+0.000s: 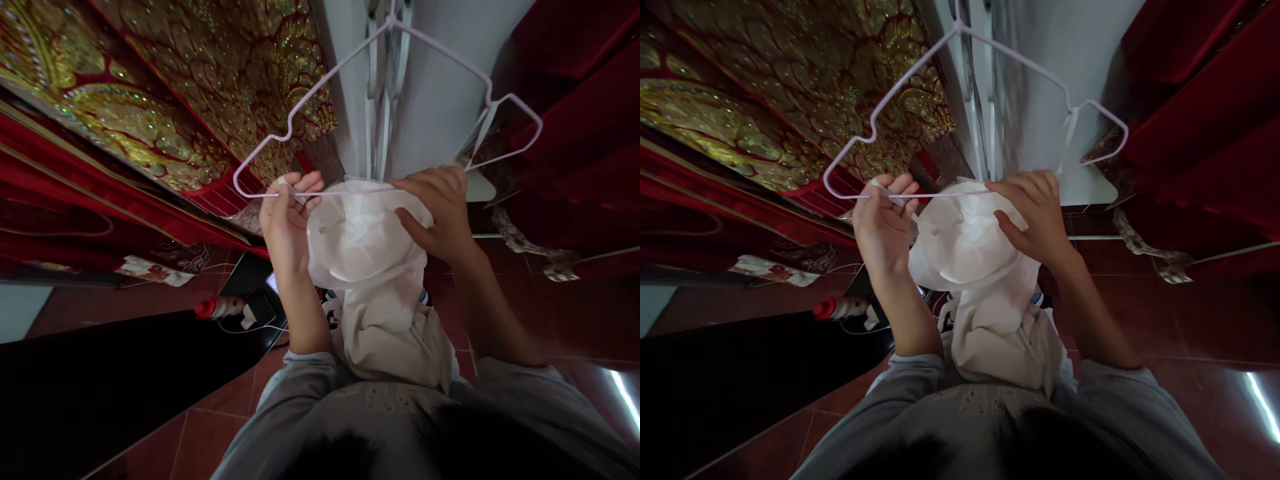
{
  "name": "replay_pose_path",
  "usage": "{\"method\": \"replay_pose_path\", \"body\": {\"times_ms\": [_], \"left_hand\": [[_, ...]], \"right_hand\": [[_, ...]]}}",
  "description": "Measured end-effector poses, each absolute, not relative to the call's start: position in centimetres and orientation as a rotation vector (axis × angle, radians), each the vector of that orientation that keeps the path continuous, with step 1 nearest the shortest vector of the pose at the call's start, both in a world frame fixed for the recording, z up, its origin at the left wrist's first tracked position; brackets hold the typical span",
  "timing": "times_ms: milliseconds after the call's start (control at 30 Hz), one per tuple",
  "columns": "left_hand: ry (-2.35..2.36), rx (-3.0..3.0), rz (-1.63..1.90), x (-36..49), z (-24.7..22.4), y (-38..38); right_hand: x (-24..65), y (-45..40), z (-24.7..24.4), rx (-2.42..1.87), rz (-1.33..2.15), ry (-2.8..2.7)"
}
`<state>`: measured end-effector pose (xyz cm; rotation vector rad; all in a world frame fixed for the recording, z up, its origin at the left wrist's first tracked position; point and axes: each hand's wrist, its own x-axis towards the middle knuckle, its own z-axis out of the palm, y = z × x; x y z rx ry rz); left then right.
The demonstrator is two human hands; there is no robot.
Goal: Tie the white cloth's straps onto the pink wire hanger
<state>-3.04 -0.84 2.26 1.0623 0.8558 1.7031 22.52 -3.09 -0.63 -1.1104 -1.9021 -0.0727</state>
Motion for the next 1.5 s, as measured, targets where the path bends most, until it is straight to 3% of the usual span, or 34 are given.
{"method": "replay_pose_path", "body": {"times_ms": [167,233,367,633,833,900,1067,1267,1500], "left_hand": [[0.757,0.931,1.845,-1.5,3.5,-0.8],[0.761,0.881,1.860,-1.2,3.6,-0.7],[0.687,0.818,1.910,-0.4,3.3,-0.9],[0.796,0.697,1.899,-0.3,4.9,-0.9],[0.876,0.723,1.924,-0.6,5.0,-0.5],[0.875,0.755,1.918,-0.6,4.7,-0.4],[0.883,0.707,1.916,-0.3,4.8,-0.7],[0.834,0.778,1.892,-0.6,4.4,-0.9],[0.749,0.874,1.910,-1.5,3.3,-0.3]], "right_hand": [[25.0,-2.6,-1.7,-0.998,-0.189,-1.162],[26.0,-2.0,-2.1,-0.990,-0.056,-1.050],[25.6,-2.1,-1.4,-0.979,0.418,-1.143],[24.2,-4.7,3.1,-0.762,0.479,-1.225],[26.2,-7.2,5.8,-0.991,1.034,-1.503],[26.1,-7.5,6.3,-0.984,0.929,-1.475],[26.7,-3.1,5.4,-0.829,0.286,-1.107],[28.4,2.1,1.9,-0.676,0.107,-0.952],[29.3,-0.2,4.0,-0.689,0.183,-1.357]]}}
